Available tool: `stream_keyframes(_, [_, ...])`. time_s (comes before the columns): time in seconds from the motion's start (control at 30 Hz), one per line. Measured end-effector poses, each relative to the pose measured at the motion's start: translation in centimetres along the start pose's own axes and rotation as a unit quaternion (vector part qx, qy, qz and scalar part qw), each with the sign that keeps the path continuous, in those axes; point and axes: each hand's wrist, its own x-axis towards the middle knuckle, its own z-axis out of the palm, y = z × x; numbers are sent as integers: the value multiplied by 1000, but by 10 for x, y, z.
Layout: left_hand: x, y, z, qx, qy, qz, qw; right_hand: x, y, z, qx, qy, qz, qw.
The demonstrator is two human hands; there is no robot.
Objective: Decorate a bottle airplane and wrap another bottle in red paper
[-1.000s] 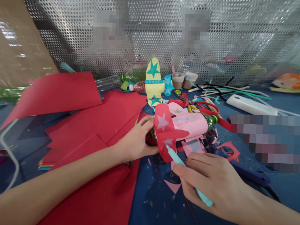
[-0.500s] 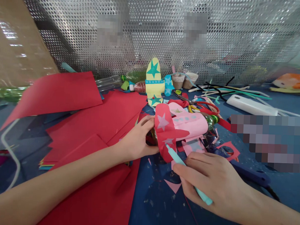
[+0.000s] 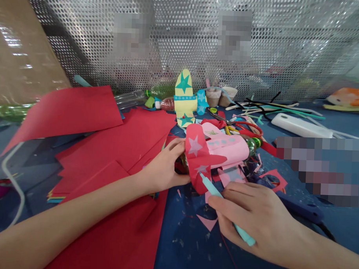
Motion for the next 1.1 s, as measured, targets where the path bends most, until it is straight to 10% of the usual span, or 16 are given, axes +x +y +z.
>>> stream_keyframes(1.1, [1,-2,1,5,5,19,1000,-2,0,2,1,-13,-8,1000])
